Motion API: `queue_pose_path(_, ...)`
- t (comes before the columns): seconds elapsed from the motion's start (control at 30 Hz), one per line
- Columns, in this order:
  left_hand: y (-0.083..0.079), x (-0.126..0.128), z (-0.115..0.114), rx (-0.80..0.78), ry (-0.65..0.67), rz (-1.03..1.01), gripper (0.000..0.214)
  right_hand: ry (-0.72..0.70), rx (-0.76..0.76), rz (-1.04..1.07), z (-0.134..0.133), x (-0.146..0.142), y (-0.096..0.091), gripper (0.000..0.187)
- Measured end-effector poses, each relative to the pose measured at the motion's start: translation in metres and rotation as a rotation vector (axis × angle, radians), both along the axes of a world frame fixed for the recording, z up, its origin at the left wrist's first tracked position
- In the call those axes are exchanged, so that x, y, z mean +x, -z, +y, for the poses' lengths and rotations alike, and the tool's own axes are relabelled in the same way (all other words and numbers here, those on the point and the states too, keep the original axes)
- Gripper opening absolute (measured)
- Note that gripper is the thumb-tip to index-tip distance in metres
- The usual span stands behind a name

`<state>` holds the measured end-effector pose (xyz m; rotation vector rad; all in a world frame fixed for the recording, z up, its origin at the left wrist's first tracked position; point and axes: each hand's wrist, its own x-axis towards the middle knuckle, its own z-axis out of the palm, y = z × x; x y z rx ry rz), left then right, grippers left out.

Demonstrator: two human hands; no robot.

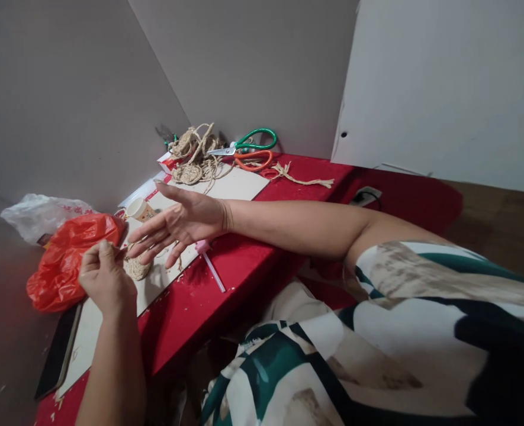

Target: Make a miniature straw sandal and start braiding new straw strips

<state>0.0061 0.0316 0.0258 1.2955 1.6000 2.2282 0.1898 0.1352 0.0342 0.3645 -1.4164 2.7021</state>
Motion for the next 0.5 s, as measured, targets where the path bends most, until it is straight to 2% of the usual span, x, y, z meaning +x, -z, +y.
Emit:
queue_pose_path(0.1,-0.002,-0.003,0.001,0.026,-0.014,-0.014,0.025,0.045,0.046,0.019,0.0,0.003,-0.002,0.081)
queue_pose_path(0.2,-0.002,0.008,-0.003,-0.02,-0.021,0.15,0.029,0.072,0.097,0.004,0.001,0.001,0.002,0.076)
queue_pose_path(0.4,0.0,0.021,-0.009,-0.04,0.064,0.398,0.012,0.123,0.183,0.031,0.005,-0.004,0.01,0.073)
queue_pose_path(0.5,0.002,0.019,-0.008,-0.044,0.088,0.403,0.011,0.161,0.202,0.017,0.003,-0.002,0.011,0.073)
